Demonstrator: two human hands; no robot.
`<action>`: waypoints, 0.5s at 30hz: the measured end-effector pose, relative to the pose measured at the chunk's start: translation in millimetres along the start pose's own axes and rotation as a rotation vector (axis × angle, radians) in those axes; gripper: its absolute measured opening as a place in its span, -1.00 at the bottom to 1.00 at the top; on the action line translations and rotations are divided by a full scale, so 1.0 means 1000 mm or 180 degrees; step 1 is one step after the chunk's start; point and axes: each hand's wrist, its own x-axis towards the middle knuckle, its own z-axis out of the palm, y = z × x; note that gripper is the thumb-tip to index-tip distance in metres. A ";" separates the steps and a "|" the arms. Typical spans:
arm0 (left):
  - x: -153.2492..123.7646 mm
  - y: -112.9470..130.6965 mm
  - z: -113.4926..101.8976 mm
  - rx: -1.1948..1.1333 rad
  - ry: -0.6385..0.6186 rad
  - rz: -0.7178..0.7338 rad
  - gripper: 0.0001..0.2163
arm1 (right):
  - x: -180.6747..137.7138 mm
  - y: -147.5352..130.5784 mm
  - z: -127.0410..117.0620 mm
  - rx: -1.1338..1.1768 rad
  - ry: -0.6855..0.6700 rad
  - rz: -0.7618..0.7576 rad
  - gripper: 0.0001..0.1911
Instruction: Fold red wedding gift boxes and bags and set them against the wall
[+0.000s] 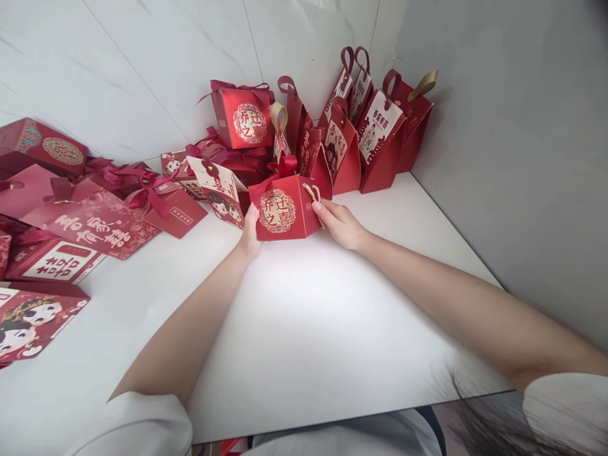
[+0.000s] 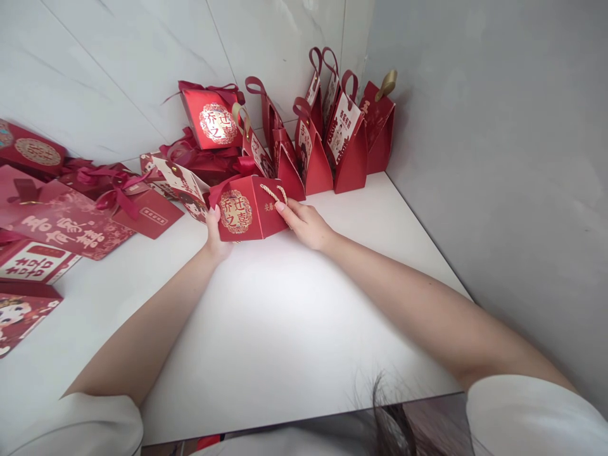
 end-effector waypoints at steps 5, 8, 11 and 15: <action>0.000 0.000 -0.001 0.0021 0.0042 -0.0014 -0.52 | 0.000 0.001 -0.001 0.0031 -0.0018 -0.0008 -0.38; 0.000 0.000 -0.001 0.0029 0.0026 0.0019 -0.53 | 0.000 0.001 -0.001 0.0057 -0.0023 -0.0001 -0.40; 0.001 -0.001 -0.002 0.0007 -0.0051 0.0051 -0.52 | 0.000 0.000 -0.001 0.0057 -0.0010 0.0013 -0.40; 0.001 -0.003 -0.004 0.0020 -0.0052 0.0066 -0.52 | 0.000 -0.001 0.000 0.0026 -0.0005 0.0024 -0.38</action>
